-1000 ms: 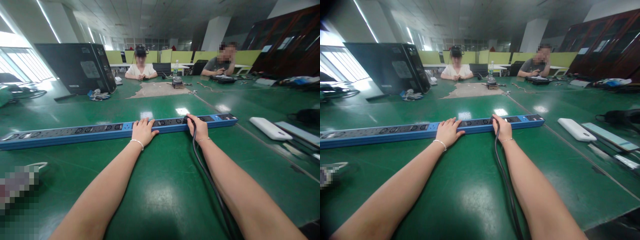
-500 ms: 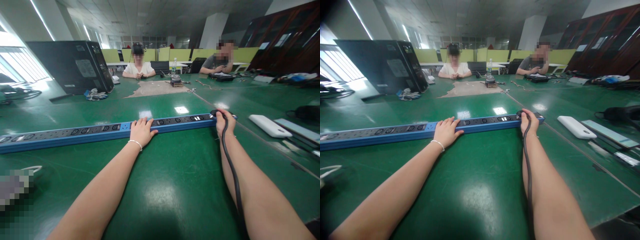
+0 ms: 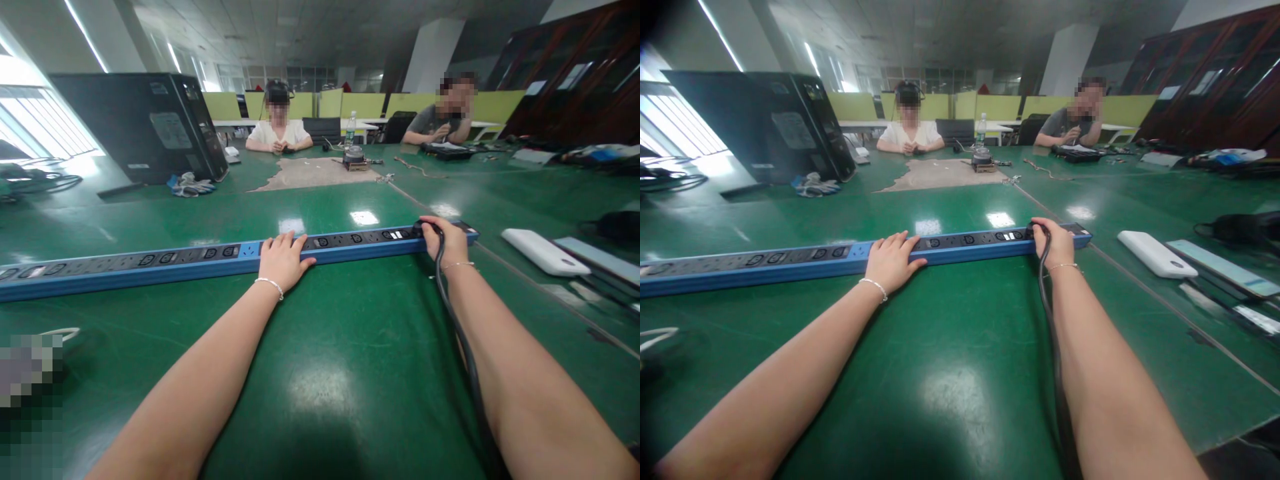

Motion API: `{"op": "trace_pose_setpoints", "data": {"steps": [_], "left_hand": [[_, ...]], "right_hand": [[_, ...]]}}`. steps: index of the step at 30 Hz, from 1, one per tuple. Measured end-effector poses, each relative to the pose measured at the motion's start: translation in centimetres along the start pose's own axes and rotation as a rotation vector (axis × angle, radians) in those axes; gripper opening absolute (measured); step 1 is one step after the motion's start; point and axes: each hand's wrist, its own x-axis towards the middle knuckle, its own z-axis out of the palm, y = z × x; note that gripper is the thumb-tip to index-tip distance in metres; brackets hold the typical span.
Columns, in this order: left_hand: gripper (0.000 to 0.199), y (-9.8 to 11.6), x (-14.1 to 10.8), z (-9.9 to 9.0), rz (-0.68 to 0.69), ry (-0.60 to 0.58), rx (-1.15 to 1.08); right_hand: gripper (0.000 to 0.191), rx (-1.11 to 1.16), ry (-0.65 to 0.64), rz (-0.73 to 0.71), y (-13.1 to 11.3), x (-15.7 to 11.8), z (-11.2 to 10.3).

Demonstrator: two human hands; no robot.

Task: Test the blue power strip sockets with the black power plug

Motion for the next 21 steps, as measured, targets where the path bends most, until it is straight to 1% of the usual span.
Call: {"op": "trace_pose_setpoints", "data": {"steps": [5,12,18,21], "left_hand": [[0.058,0.0,0.0,0.1,0.001,-0.004,0.001],[0.058,0.1,-0.1,-0.1,-0.008,-0.016,-0.002],[0.057,0.1,-0.1,-0.2,-0.012,-0.007,0.017],[0.056,0.1,-0.2,-0.2,-0.002,0.002,0.011]], "right_hand": [[0.030,-0.048,-0.029,-0.002,-0.3,-0.5,-0.2],[0.033,-0.032,0.014,-0.030,-0.6,-1.1,0.0],[0.034,-0.021,0.069,0.040,-0.3,-1.2,0.2],[0.035,-0.024,0.060,0.060,-0.1,-1.4,0.1]]}}
